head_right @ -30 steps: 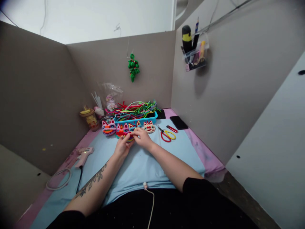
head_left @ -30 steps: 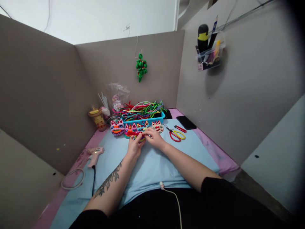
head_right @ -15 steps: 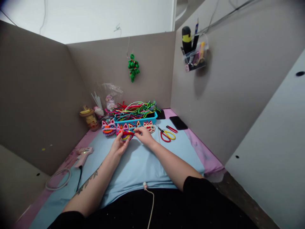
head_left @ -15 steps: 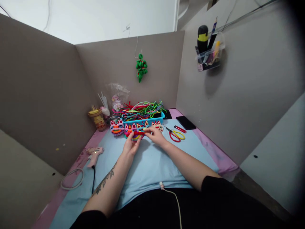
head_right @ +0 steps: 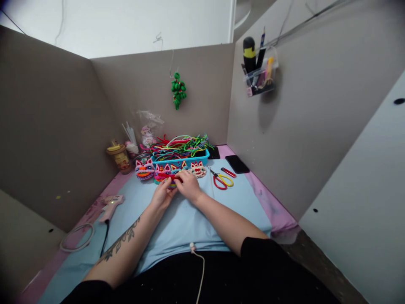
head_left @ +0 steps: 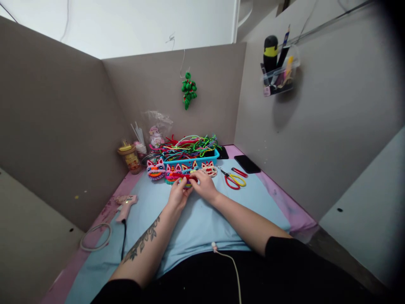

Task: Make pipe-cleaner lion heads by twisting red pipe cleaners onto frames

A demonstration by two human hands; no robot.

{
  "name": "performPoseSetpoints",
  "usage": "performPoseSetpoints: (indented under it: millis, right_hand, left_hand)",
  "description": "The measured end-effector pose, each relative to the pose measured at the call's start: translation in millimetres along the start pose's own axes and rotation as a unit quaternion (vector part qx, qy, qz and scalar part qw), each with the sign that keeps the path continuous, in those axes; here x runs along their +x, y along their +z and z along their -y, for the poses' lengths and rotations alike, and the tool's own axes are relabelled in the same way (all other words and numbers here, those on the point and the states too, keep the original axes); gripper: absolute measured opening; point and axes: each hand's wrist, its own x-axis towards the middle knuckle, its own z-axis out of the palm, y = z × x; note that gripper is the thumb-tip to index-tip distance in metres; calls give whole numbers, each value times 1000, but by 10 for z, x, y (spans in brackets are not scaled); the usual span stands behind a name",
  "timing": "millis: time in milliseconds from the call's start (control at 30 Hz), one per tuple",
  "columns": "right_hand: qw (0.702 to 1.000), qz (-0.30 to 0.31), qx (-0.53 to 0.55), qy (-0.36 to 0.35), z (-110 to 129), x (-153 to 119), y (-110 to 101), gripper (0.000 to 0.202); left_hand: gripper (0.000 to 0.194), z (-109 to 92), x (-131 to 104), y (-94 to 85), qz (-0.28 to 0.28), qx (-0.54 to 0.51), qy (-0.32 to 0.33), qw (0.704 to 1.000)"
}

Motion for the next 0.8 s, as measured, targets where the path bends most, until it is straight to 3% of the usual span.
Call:
performPoseSetpoints:
  millis: [367,800]
  right_hand:
    - [998,33,-32,-30,-63,21,-47,6]
    - [995,59,-6,-80,-81,13,-33,11]
  left_hand:
    - [37,16,-28,9,-62,28,0,998]
    - [36,-7,-35,10,-30,29,13,999]
